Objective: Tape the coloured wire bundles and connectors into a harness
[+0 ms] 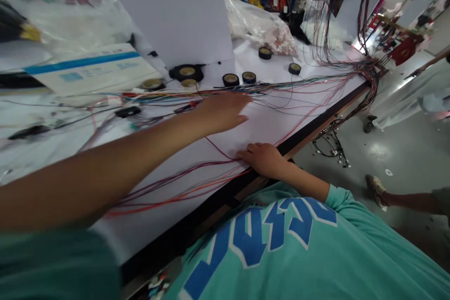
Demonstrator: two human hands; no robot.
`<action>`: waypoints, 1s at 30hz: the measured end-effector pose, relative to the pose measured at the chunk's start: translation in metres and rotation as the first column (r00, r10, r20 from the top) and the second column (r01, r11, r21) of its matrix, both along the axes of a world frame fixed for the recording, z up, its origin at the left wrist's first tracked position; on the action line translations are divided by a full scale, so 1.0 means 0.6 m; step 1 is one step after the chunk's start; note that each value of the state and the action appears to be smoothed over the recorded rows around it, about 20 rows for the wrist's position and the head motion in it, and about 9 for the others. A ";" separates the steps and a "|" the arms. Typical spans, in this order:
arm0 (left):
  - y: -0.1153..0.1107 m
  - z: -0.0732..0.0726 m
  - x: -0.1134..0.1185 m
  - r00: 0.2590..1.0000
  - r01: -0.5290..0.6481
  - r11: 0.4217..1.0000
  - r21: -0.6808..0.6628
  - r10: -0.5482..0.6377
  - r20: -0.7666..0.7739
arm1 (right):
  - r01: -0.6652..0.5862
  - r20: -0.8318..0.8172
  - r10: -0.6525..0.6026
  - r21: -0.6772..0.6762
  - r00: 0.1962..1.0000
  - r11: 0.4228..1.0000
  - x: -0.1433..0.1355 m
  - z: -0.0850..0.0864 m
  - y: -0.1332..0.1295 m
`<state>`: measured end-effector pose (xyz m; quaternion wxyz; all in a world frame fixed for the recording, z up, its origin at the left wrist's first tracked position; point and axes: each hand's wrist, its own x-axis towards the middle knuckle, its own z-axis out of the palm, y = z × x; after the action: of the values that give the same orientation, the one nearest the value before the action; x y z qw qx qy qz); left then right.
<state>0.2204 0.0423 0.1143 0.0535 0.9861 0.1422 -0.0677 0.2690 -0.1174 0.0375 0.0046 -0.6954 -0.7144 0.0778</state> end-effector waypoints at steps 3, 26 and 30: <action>-0.033 -0.041 0.126 0.987 0.160 0.987 0.005 -0.160 0.008 | 0.014 -0.017 -0.014 0.010 1.000 1.000 -0.004 -0.002 -0.008; 0.088 -0.090 0.275 0.945 -0.304 0.952 -0.022 0.305 0.115 | -0.082 -0.120 0.097 0.125 0.988 0.989 0.002 -0.018 -0.022; 0.104 -0.050 0.230 0.951 -0.284 0.958 -0.050 0.288 0.111 | -0.060 -0.167 0.091 0.179 0.982 0.982 0.006 -0.027 -0.025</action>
<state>0.3586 0.1049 0.0844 0.0877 0.9563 0.2788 -0.0039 0.2726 -0.1323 0.0210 0.1247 -0.6550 -0.7413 0.0762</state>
